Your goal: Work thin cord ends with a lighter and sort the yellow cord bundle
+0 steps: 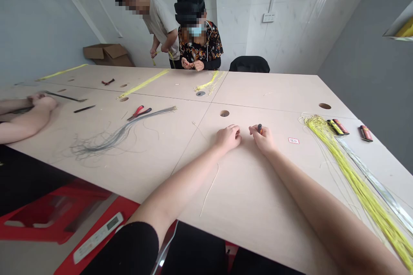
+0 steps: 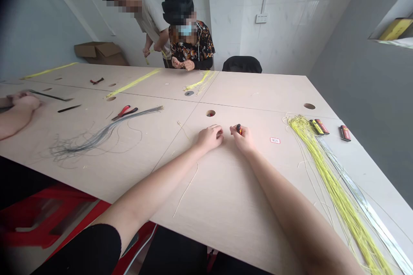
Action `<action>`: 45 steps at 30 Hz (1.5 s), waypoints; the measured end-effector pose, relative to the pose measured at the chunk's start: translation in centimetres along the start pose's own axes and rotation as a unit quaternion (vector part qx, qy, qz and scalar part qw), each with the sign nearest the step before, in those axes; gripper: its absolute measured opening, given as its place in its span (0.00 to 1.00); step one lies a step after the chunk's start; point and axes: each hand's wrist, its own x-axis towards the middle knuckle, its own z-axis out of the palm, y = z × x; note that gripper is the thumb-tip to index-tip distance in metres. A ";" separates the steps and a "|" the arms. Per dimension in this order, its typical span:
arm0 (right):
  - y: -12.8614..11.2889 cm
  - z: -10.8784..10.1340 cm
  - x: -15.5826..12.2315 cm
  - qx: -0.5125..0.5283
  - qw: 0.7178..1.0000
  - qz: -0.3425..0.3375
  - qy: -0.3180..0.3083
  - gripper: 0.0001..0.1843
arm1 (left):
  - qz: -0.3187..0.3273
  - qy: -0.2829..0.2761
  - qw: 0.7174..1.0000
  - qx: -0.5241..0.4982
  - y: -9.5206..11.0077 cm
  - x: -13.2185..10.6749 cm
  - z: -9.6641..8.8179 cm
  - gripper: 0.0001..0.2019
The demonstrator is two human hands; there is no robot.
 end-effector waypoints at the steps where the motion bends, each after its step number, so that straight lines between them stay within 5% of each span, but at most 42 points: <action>1: 0.0 0.0 0.0 -0.006 1.000 -0.005 -0.003 0.19 | 0.001 0.000 1.000 0.000 0.0 0.0 0.0 0.07; 8: 0.0 0.1 -0.1 0.008 1.000 -0.012 0.011 0.31 | 0.003 0.000 1.000 0.006 0.0 0.0 0.1 0.06; 20: 0.2 0.1 0.0 0.057 0.997 0.012 0.042 0.12 | -0.001 -0.003 1.000 0.005 -0.2 0.1 0.2 0.06; 45: 0.3 0.0 0.0 0.067 0.997 0.016 0.034 0.14 | -0.004 -0.001 1.000 -0.003 -0.1 0.2 0.3 0.06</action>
